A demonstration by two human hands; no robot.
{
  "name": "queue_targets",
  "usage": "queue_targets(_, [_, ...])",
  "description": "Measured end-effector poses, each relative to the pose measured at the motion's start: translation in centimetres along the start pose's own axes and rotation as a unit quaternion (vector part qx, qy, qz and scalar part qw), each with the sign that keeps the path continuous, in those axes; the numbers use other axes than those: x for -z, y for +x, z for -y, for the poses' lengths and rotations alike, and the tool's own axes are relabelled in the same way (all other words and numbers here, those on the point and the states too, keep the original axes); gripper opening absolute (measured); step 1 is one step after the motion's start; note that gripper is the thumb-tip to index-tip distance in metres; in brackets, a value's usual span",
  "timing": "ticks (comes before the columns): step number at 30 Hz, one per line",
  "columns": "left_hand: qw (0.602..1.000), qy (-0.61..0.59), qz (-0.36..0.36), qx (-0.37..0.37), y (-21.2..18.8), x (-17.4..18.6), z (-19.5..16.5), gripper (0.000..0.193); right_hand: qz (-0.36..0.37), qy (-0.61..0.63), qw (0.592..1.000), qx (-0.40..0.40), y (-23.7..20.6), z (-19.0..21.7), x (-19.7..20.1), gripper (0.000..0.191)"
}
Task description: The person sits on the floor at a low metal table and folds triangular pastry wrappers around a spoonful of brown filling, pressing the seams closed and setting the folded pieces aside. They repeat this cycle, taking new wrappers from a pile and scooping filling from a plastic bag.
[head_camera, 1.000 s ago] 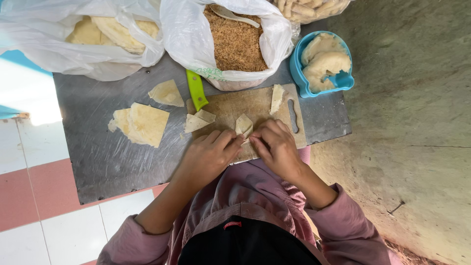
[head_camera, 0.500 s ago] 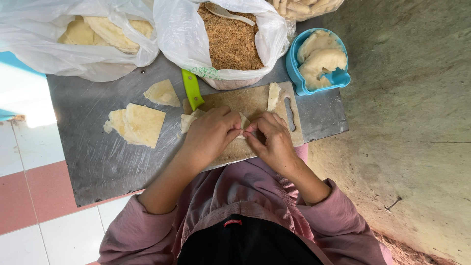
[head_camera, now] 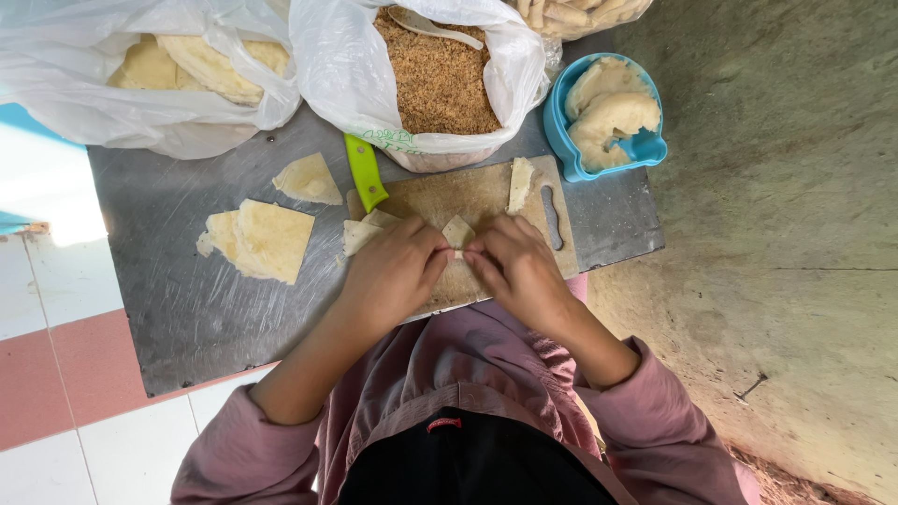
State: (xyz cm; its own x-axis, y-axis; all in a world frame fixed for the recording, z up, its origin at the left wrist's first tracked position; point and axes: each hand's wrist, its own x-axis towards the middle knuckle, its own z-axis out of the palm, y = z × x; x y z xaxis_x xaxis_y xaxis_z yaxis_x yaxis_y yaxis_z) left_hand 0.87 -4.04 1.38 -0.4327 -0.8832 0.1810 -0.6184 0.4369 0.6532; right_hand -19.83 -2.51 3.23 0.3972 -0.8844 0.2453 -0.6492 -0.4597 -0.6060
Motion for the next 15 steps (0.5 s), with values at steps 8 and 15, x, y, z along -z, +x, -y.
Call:
queue_targets(8, [0.998, -0.029, 0.026, 0.048, 1.5, -0.2, -0.4, 0.013, 0.024, -0.011, 0.999, -0.040, 1.1, 0.4, 0.4, 0.012])
queue_targets(15, [0.995, 0.035, -0.005, -0.088, -0.5, 1.0, -0.9, 0.018, 0.017, -0.055, 0.998, 0.014, 0.0, -0.2, 0.0, 0.023])
